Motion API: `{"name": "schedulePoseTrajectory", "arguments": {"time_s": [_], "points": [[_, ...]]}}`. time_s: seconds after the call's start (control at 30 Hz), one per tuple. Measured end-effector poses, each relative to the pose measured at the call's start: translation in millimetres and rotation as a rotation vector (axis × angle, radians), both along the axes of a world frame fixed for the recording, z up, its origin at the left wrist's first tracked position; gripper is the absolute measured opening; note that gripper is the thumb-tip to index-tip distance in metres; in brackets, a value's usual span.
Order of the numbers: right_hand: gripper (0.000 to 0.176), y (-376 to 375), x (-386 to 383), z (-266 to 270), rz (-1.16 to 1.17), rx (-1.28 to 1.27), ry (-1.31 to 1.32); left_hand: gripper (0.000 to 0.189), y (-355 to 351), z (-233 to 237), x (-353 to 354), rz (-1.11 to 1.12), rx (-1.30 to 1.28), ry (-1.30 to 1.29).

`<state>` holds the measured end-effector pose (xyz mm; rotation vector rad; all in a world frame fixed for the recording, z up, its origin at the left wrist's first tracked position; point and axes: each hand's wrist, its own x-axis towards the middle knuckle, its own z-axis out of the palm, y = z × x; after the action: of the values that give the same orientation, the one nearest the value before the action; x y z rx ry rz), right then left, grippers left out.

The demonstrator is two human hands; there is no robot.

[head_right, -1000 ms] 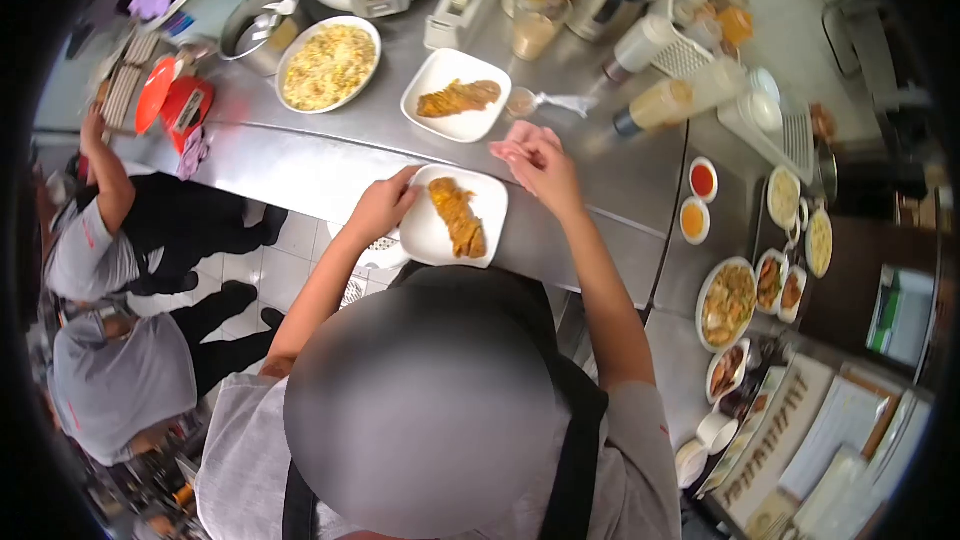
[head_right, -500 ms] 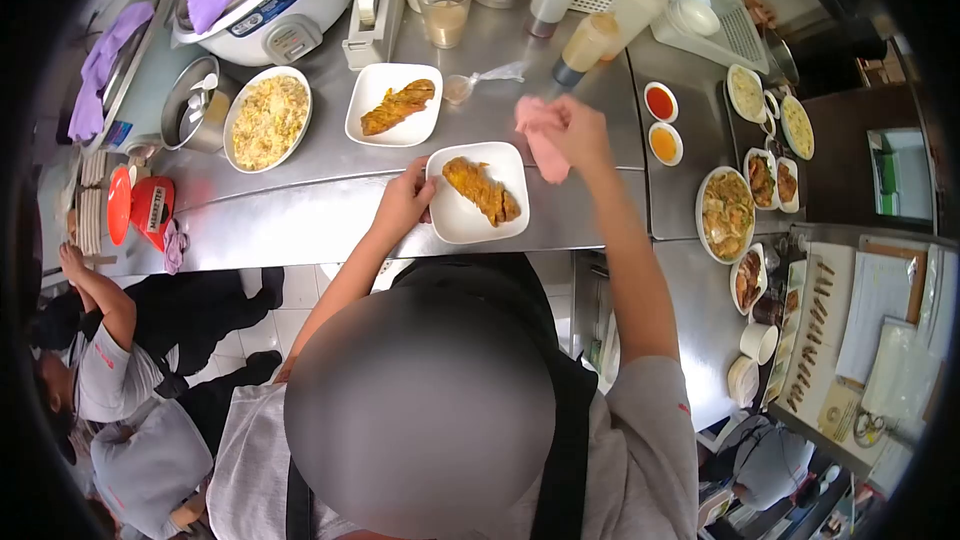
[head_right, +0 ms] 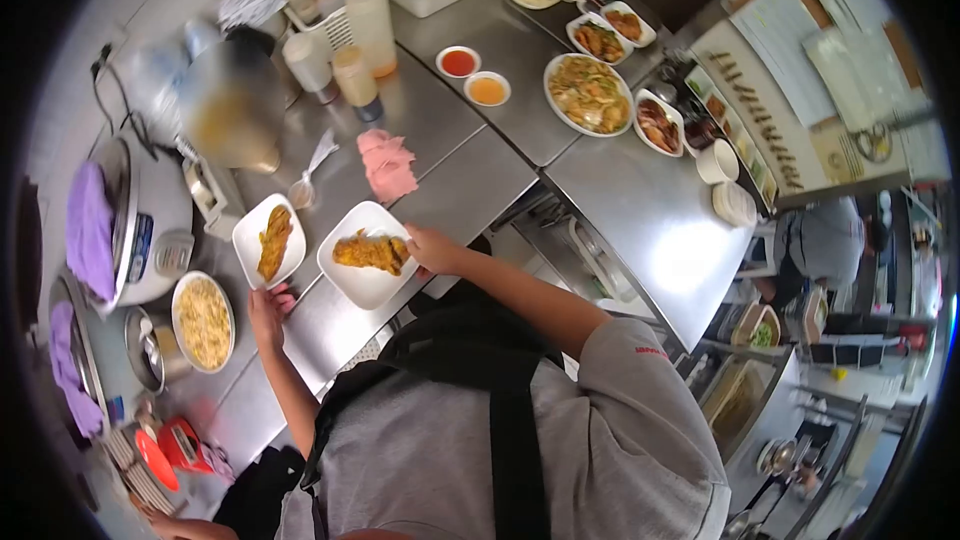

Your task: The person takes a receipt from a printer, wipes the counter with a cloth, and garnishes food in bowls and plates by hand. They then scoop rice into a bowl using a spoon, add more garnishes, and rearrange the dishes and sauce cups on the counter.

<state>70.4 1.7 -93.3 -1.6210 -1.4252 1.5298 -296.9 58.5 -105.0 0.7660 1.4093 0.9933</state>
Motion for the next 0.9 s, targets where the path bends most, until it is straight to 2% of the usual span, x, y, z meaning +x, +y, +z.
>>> {"name": "schedulePoseTrajectory", "arguments": {"time_s": [0.07,0.13,0.17,0.23,0.3,0.4,0.47,0.53,0.6,0.73,0.9], "points": [[0.035,-8.0,13.0,-10.6,-0.051,-0.097,0.169,0.035,7.6,-9.9,-5.5,0.035,-0.002,0.0],[0.036,-26.2,33.4,4.9,-0.126,-0.173,0.35,0.032,8.2,-5.3,0.0,0.033,-0.001,0.139],[0.039,-39.7,47.6,-1.5,-0.243,-0.186,0.427,0.032,6.2,-0.3,3.0,0.022,-0.001,0.194],[0.042,-66.8,80.4,45.6,-0.389,-0.142,0.44,0.031,-1.2,8.2,9.0,-0.018,0.006,0.273],[0.041,-96.1,130.5,53.7,-0.506,-0.09,0.448,0.03,-11.3,13.9,18.2,-0.065,0.018,0.317],[0.041,-140.2,202.8,69.0,-0.764,-0.048,0.404,0.031,-30.8,36.4,63.4,-0.263,-0.004,0.333],[0.041,-170.5,242.9,78.7,-0.88,-0.001,0.3,0.031,-40.4,45.2,121.6,-0.384,0.027,0.269],[0.041,-204.9,288.0,62.7,-0.97,-0.021,0.239,0.032,-45.3,51.5,197.3,-0.532,0.087,0.166],[0.04,-234.6,327.5,44.0,-1.085,-0.042,0.242,0.034,-47.3,35.7,276.5,-0.671,0.084,0.11],[0.042,-278.2,377.9,22.6,-1.14,0.041,0.256,0.032,-58.5,22.8,419.7,-0.937,-0.102,-0.026],[0.042,-291.4,408.3,16.1,-1.107,0.018,0.316,0.028,-75.0,-1.2,521.0,-0.99,-0.08,-0.063]]}}
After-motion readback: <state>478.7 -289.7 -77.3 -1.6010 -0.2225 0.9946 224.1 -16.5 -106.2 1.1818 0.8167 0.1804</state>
